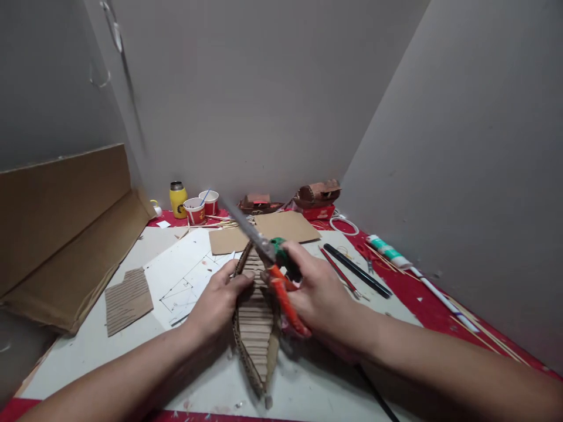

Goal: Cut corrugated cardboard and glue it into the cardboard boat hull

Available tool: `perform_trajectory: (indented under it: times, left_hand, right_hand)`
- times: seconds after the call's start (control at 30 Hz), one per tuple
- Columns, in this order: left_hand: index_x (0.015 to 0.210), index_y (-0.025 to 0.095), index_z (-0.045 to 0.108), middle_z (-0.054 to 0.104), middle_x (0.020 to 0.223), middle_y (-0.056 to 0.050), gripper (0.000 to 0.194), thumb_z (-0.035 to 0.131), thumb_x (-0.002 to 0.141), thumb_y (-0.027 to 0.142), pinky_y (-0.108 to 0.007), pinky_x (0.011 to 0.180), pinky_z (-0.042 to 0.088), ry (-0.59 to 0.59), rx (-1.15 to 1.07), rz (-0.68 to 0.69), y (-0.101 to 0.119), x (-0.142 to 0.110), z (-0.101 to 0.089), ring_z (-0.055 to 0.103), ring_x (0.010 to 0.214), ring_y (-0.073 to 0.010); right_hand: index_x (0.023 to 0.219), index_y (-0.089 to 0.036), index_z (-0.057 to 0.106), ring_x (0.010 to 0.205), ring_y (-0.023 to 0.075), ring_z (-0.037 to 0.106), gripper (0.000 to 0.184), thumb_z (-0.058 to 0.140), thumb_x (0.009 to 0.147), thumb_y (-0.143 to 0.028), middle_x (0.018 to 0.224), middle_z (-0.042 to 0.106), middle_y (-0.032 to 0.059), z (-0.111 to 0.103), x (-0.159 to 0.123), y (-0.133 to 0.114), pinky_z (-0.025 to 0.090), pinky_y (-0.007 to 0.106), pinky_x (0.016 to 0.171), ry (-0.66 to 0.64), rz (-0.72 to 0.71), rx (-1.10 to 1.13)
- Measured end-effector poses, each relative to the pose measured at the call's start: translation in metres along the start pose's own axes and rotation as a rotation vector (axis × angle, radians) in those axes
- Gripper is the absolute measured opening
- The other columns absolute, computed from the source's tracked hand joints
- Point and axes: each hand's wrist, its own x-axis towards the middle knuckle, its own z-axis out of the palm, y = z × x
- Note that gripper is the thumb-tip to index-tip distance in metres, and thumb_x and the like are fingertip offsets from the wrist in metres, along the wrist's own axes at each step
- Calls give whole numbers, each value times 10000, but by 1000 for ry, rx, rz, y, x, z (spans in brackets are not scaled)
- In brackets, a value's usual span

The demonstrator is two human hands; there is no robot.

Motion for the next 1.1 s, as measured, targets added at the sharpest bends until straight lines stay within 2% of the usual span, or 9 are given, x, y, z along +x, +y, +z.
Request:
perform_trajectory:
  times: [0.1,0.2,0.33,0.47,0.6,0.7,0.87,1.0,1.1]
  left_hand:
    - [936,187,560,701,797,-3,126,589,815,206,-282,706,459,26,-12,22,-2,-2,4,641,718,-170]
    - [944,196,517,689,769,13,169,593,794,178,-292,713,465,60,-34,2,-5,-4,6,644,725,-176]
    - [1010,199,511,699,875,5,224,582,800,165,-294,786,465,95,-76,32,-8,-4,4,649,860,-190]
    - [1113,214,556,693,1045,-9,290,586,826,190,-289,853,463,105,-99,99,-9,-3,2,624,992,-199]
    - [1187,241,547,676,1122,-17,383,630,814,231,-291,857,486,127,-225,98,-9,-4,6,631,1013,-208]
    - [1248,275,488,681,1110,-18,438,623,832,263,-300,831,508,137,-308,47,-8,-4,9,661,971,-204]
    - [1274,274,489,684,1122,-32,425,595,874,370,-315,871,504,98,-218,104,3,2,3,662,997,-210]
    - [1216,262,578,630,1264,-32,348,529,907,415,-287,981,441,167,21,313,21,1,-5,572,1171,-210]
    - [1288,307,540,588,1328,-35,449,565,868,466,-334,1012,422,194,196,540,37,-6,-14,520,1233,-246]
  right_hand:
    - [884,-219,484,632,147,529,186,593,760,-135,786,612,3,6,4,6,428,251,588,-4,-31,-111]
    - [883,-219,471,639,150,523,187,587,760,-137,799,617,9,10,9,11,418,249,591,-17,-4,-140]
    - [906,-223,475,671,163,532,187,584,772,-150,826,621,14,16,14,14,410,257,616,-35,12,-185]
    - [913,-226,455,624,165,513,179,565,785,-168,812,617,20,20,14,14,372,256,571,-32,-11,-281]
    - [943,-223,470,660,184,537,210,565,768,-154,840,622,37,24,18,12,381,271,596,-22,-21,-313]
    - [946,-217,495,719,188,561,249,589,731,-137,844,624,26,28,27,10,417,278,652,9,43,-163]
    - [882,-194,514,756,163,568,229,678,735,-252,828,620,2,27,34,7,470,268,688,-63,197,366]
    - [858,-193,523,675,128,557,273,728,733,-324,819,624,-2,17,28,-2,484,254,630,28,274,451]
    - [848,-194,512,630,129,575,307,708,758,-413,797,623,5,11,22,-9,493,239,524,69,367,485]
